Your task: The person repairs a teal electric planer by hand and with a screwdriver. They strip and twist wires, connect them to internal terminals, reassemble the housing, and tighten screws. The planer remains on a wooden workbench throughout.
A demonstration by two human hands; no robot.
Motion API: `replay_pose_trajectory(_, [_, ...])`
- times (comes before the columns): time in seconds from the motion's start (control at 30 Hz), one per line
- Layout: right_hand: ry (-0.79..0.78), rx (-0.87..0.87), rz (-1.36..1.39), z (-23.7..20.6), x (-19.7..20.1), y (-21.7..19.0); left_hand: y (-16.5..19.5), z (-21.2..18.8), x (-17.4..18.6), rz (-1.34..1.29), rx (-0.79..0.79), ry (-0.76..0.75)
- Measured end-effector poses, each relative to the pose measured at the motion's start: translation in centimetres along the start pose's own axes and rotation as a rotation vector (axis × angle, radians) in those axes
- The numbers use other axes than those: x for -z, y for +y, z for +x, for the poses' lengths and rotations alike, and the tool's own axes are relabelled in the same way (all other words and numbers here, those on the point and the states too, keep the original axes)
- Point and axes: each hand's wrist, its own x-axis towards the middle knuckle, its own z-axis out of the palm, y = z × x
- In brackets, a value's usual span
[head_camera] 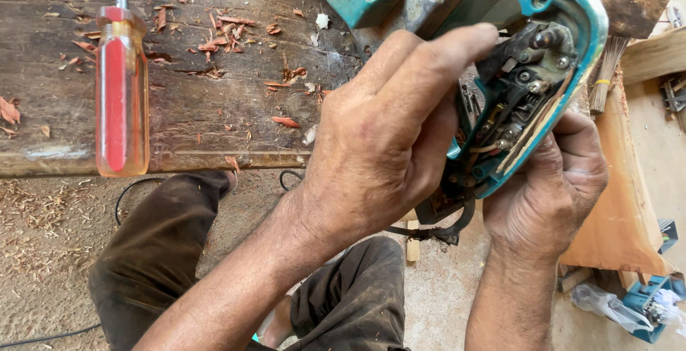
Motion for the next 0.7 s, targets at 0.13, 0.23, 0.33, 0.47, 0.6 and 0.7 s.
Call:
replay_pose_trajectory(0.13, [0.005,0.007,-0.007,0.2,-0.1,-0.1,0.0,0.3,0.1,0.082,-0.113,-0.035])
replay_pose_trajectory(0.23, [0.009,0.021,-0.011,0.2,0.0,-0.2,0.4,0.6,0.0,0.147,-0.143,-0.093])
replay_pose_trajectory(0.33, [0.005,0.032,-0.010,0.3,-0.1,-0.3,0.6,1.0,0.1,0.152,-0.124,-0.123])
replay_pose_trajectory(0.47, [0.008,0.039,-0.010,0.4,-0.1,-0.4,0.8,1.1,0.4,-0.127,0.045,-0.130])
replay_pose_trajectory(0.6, [0.002,0.033,-0.006,0.6,-0.3,-0.6,0.9,0.6,1.3,-0.377,0.083,-0.119])
replay_pose_trajectory(0.7, [0.006,0.035,-0.031,0.5,-0.5,-0.5,0.9,0.7,1.5,-0.469,0.173,-0.177])
